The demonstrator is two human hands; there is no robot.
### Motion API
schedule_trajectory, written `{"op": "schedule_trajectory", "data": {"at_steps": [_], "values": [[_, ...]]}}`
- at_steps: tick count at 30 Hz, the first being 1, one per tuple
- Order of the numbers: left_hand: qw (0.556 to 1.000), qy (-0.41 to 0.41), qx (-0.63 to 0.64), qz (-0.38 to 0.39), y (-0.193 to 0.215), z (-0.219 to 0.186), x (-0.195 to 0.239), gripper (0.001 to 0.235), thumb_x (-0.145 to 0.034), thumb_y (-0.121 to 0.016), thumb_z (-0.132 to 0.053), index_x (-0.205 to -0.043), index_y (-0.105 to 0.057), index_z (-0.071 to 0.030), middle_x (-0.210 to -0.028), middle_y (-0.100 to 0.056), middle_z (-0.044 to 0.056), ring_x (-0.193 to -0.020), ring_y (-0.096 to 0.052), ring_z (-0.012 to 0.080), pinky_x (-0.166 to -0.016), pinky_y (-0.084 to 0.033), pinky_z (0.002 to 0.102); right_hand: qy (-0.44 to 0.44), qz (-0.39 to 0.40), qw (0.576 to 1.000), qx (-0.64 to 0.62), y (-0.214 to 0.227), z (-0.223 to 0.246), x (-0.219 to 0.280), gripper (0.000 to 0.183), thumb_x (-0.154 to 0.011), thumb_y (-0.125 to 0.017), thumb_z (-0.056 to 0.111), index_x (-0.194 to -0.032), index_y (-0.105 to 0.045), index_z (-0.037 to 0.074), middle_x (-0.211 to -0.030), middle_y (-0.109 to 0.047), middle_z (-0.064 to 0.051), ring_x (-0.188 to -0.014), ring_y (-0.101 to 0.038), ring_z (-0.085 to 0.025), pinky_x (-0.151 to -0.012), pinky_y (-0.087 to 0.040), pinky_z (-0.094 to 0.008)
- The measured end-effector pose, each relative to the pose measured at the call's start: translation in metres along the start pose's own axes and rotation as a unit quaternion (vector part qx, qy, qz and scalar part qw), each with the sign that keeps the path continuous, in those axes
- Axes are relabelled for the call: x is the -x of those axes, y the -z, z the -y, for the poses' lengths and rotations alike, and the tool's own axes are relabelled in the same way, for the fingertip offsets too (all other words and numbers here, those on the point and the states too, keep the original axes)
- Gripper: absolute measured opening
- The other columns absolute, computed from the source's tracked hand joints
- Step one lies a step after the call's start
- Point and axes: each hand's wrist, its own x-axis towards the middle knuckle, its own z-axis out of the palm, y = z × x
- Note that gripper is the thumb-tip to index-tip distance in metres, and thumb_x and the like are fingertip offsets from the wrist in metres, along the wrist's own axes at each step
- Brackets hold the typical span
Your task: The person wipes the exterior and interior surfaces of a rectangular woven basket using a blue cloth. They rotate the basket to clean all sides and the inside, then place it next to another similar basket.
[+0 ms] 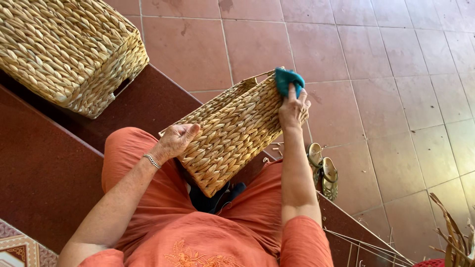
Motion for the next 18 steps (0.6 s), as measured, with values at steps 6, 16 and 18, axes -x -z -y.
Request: {"op": "schedule_trajectory", "data": {"at_steps": [6,16,18], "values": [[0.994,0.093,-0.032,-0.038,0.01,0.007,-0.006,0.084,-0.09,-0.033,-0.078,-0.109,-0.074,-0.008,-0.083,-0.073,0.006,-0.087,-0.067,0.0094,-0.081,-0.055,0.03,0.131,0.03,0.99,0.031,0.002,0.068,0.06,0.055,-0.095,-0.053,0.005,-0.149,-0.053,0.018,-0.137,-0.055,-0.026,-0.111,-0.057,-0.042,-0.087,-0.056,-0.05],[0.991,0.126,0.018,-0.036,0.028,0.012,-0.014,0.058,-0.099,-0.058,-0.054,-0.113,-0.077,0.0,-0.092,-0.074,0.006,-0.086,-0.063,0.0093,-0.078,-0.055,0.03,0.401,0.068,0.904,-0.135,0.096,0.156,0.237,0.053,-0.087,-0.074,0.014,-0.138,-0.062,0.021,-0.144,-0.049,-0.016,-0.102,-0.057,-0.032,-0.069,-0.06,-0.041],[0.99,0.121,0.075,-0.024,0.026,0.01,-0.016,0.045,-0.096,-0.065,-0.043,-0.116,-0.075,-0.004,-0.095,-0.076,0.001,-0.087,-0.065,0.0072,-0.078,-0.056,0.026,0.43,0.066,0.892,-0.123,0.082,0.13,0.221,0.058,-0.087,-0.07,0.001,-0.139,-0.064,0.026,-0.145,-0.051,-0.011,-0.099,-0.056,-0.024,-0.068,-0.059,-0.033]]}}
